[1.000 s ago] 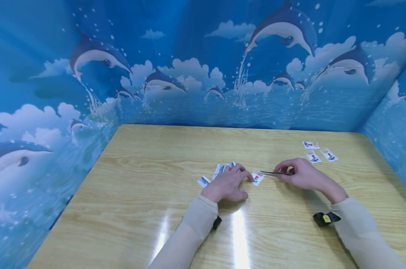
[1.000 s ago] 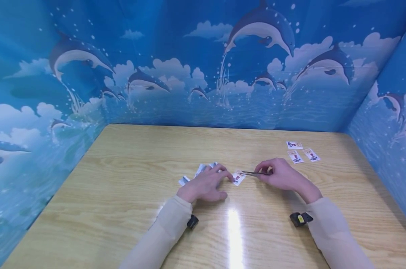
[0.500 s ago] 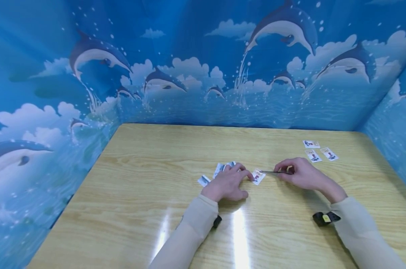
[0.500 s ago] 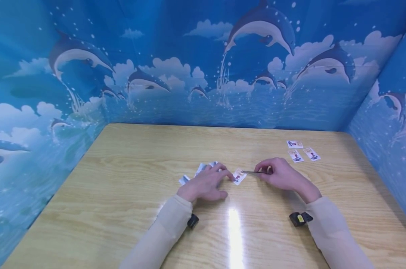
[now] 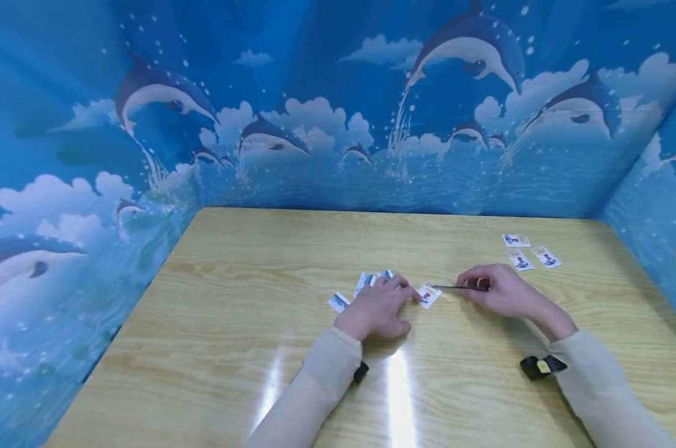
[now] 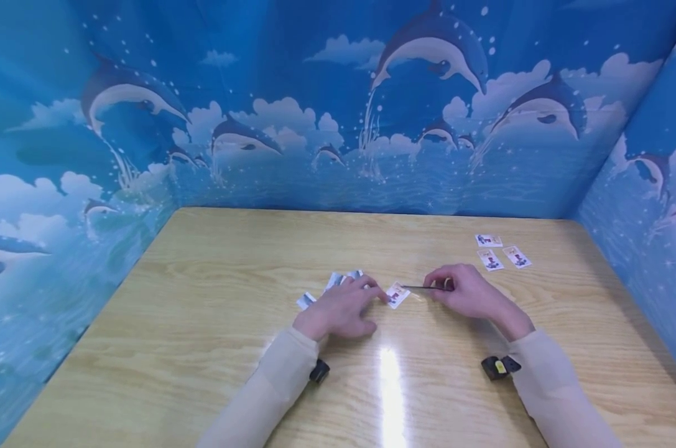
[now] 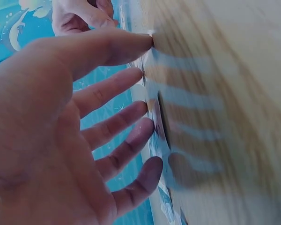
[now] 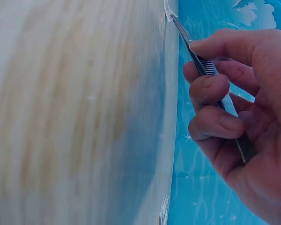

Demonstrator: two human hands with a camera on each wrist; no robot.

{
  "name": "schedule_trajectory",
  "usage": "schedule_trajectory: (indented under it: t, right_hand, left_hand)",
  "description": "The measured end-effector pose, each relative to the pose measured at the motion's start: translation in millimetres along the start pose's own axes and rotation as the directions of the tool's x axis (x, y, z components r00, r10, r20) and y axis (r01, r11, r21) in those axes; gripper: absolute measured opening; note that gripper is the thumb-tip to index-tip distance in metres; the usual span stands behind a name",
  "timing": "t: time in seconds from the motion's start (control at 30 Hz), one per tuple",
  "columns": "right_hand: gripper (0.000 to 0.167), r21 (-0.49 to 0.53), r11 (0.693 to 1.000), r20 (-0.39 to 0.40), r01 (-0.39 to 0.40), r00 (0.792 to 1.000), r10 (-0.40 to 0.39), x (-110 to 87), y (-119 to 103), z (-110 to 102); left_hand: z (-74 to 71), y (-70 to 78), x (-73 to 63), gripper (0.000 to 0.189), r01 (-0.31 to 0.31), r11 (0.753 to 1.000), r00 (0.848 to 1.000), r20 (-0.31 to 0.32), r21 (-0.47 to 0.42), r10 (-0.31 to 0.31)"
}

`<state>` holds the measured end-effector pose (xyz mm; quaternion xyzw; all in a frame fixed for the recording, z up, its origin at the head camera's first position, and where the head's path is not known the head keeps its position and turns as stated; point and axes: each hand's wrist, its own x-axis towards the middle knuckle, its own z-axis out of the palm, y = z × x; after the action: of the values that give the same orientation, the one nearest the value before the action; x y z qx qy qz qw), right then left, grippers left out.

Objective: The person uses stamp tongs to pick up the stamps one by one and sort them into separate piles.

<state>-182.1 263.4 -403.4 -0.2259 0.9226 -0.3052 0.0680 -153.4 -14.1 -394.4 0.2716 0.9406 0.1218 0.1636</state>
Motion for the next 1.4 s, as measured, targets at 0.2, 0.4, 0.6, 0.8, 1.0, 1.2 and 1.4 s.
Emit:
schedule_trajectory:
  t: [0.2,0.4,0.6,0.8,1.0,1.2,1.4]
  right_hand:
    - [0.017,-0.002,0.999,-0.031,0.036,0.999,-0.036,-5.7,1.6,-2.2]
    - [0.014,-0.021,0.995,-0.083,0.095,0.992,-0.097,-11.8,5.3,-2.9]
    - [0.016,-0.03,0.992,-0.127,0.122,0.984,-0.125,-19.3,6.2,-4.4]
    - [0.017,-0.039,0.992,-0.155,0.123,0.98,-0.128,-25.9,6.1,-6.4]
    - [0.019,-0.035,0.992,-0.182,0.123,0.975,-0.127,-33.8,8.3,-8.1]
    - [0.02,-0.039,0.993,-0.208,0.108,0.971,-0.114,-39.2,9.8,-8.1]
    - [0.02,-0.041,0.997,-0.216,0.069,0.973,-0.076,-42.2,8.9,-9.9]
  left_hand:
    - [-0.6,-7.5,-2.6,0.05,-0.033,0.987,0.999,-0.012,-0.159,0.031]
    - [-1.6,-16.0,-5.7,0.046,-0.121,0.952,0.992,-0.063,-0.282,0.107]
    - [-2.9,-22.6,-10.4,0.043,-0.153,0.912,0.988,-0.089,-0.38,0.129]
    - [-4.5,-30.4,-22.3,0.042,-0.123,0.931,0.989,-0.121,-0.343,0.086]
    - [-5.3,-38.8,-39.3,0.039,-0.051,0.962,0.995,-0.093,-0.269,0.027]
    - [-7.3,-40.7,-49.2,0.039,-0.029,0.973,0.998,-0.053,-0.229,0.018]
    - [-5.7,-38.4,-54.3,0.041,-0.043,0.966,0.999,-0.013,-0.254,0.041]
